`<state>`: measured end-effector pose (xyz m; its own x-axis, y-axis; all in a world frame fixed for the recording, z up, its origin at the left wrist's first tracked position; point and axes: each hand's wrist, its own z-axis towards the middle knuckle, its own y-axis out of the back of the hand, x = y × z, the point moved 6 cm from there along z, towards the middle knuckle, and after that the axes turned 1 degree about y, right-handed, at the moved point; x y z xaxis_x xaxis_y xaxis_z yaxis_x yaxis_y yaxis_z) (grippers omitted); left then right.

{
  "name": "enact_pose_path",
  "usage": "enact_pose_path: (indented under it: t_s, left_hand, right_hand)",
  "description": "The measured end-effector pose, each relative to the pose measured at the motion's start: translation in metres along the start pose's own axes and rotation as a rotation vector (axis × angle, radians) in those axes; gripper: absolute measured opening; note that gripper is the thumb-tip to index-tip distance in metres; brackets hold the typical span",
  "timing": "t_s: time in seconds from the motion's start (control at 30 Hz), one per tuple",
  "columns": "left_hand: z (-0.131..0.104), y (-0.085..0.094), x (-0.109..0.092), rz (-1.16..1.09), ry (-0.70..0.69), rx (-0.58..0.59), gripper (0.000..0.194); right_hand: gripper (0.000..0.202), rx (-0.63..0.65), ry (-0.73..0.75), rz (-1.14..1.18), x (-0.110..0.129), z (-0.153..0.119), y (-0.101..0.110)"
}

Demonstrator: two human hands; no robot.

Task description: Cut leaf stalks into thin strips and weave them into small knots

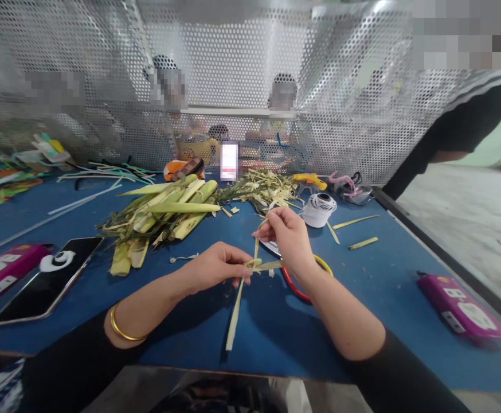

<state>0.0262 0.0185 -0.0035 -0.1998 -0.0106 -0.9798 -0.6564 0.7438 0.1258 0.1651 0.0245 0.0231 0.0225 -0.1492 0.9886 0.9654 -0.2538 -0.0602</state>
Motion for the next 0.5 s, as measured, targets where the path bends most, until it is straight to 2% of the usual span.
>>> enact_pose_path:
  t_s: [0.13, 0.27, 0.37, 0.5]
  left_hand:
    - [-0.001, 0.003, 0.000, 0.020, 0.031, 0.011, 0.017]
    - [-0.001, 0.004, 0.001, -0.036, 0.047, -0.043, 0.015]
    - [-0.001, 0.004, 0.003, -0.080, 0.062, -0.075, 0.017]
    - [-0.002, 0.001, 0.006, -0.136, 0.097, -0.047, 0.017]
  right_hand:
    - [0.036, 0.044, 0.091, -0.007, 0.004, -0.003, -0.006]
    - [0.035, 0.113, 0.148, -0.035, 0.004, -0.005, -0.013]
    - [0.031, 0.146, 0.174, -0.058, 0.003, -0.007, -0.017]
    - [0.028, 0.139, 0.176, -0.066, -0.002, -0.009, -0.019]
